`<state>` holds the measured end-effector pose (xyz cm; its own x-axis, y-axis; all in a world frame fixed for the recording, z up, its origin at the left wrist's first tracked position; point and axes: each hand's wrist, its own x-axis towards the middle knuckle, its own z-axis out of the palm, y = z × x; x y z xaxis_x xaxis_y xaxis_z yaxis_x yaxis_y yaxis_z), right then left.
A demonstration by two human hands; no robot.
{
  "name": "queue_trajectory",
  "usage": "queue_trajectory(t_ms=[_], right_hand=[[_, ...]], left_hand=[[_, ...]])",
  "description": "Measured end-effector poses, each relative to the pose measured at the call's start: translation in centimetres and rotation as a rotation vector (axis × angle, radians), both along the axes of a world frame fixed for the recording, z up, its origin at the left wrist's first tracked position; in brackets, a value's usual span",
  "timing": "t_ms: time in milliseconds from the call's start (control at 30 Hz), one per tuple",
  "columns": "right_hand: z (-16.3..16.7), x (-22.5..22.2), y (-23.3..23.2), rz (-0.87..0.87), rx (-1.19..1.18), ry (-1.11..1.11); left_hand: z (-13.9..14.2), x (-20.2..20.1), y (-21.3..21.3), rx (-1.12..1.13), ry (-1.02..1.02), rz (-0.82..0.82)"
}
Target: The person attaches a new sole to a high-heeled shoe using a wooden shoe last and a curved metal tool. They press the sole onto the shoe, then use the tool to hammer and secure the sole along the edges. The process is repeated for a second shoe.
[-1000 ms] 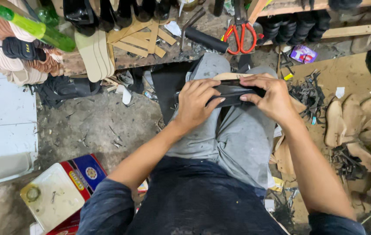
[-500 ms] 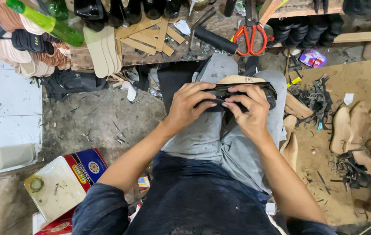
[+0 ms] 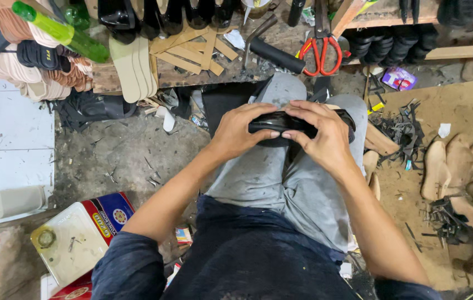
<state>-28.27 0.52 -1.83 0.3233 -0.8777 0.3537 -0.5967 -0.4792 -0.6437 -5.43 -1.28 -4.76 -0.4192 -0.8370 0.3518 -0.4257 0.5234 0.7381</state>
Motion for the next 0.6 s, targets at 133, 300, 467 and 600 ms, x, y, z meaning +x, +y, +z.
queue_trajectory(t_ms=[133,300,467,600], right_hand=[[-0.5,0.5,-0.3,-0.014,0.111,-0.06],[-1.2,0.5,-0.4,0.004,0.153,-0.068],[-1.1,1.4,-0.4,-0.074,0.148,-0.03],[0.0,1.6,-0.3,-0.031,0.15,0.044]], left_hand=[[-0.6,-0.1,0.5,0.117,0.011,0.01],[-1.0,0.3,0.5,0.123,0.011,0.016],[-1.1,0.9,0.3,0.151,0.076,-0.029],[-1.1,1.0,0.5,0.146,0.054,-0.05]])
